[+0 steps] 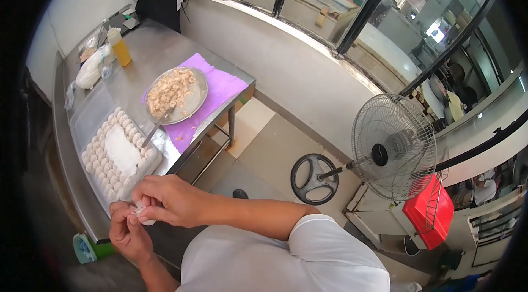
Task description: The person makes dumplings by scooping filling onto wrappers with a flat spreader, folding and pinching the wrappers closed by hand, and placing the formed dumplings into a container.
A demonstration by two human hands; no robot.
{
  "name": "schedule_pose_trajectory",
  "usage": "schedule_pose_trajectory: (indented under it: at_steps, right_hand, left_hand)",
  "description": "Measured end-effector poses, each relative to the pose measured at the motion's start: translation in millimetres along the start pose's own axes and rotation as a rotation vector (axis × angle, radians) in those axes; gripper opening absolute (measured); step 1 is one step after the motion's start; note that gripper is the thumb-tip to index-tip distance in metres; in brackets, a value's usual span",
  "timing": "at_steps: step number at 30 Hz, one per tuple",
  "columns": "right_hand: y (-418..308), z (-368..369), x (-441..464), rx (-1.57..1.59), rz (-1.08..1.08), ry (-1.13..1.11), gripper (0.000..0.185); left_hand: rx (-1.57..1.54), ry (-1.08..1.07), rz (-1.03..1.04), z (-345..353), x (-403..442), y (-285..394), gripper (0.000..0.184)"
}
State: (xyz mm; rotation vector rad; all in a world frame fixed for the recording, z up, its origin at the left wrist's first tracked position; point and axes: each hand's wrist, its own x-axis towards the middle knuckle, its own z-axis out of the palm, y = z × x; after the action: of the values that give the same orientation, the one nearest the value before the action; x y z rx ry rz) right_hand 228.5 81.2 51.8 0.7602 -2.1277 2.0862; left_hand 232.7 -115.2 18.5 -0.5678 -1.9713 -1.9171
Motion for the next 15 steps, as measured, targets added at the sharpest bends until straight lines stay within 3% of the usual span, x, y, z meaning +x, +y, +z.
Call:
schedule_pose_trajectory:
  at_steps: [3,6,8,12,15]
  right_hand:
    - [7,-16,2,-0.075,-0.066,-0.036,0.015]
    - [10,-30,6,-0.091,-0.144,-0.054,0.016]
    - [6,-40,8,0.087,-0.042,-0.032,0.016]
    - [16,-61,12,0.062,-0.061,-0.019,0.017]
    - [23,-82,15,-0.045,-0.107,-0.116,0.012]
  left_hand:
    - [-0.024,-0.016,-0.102,14,13,8,0.018]
    - [-0.010,-0.050,0.023,24,21,-5,0.018]
    - [0.005,-0.066,0.033,29,28,-6,0.017]
    - [0.046,-0.132,-0.070,45,44,-1,0.013]
    - [0.050,-0.193,-0.038,55,57,-6,0.013]
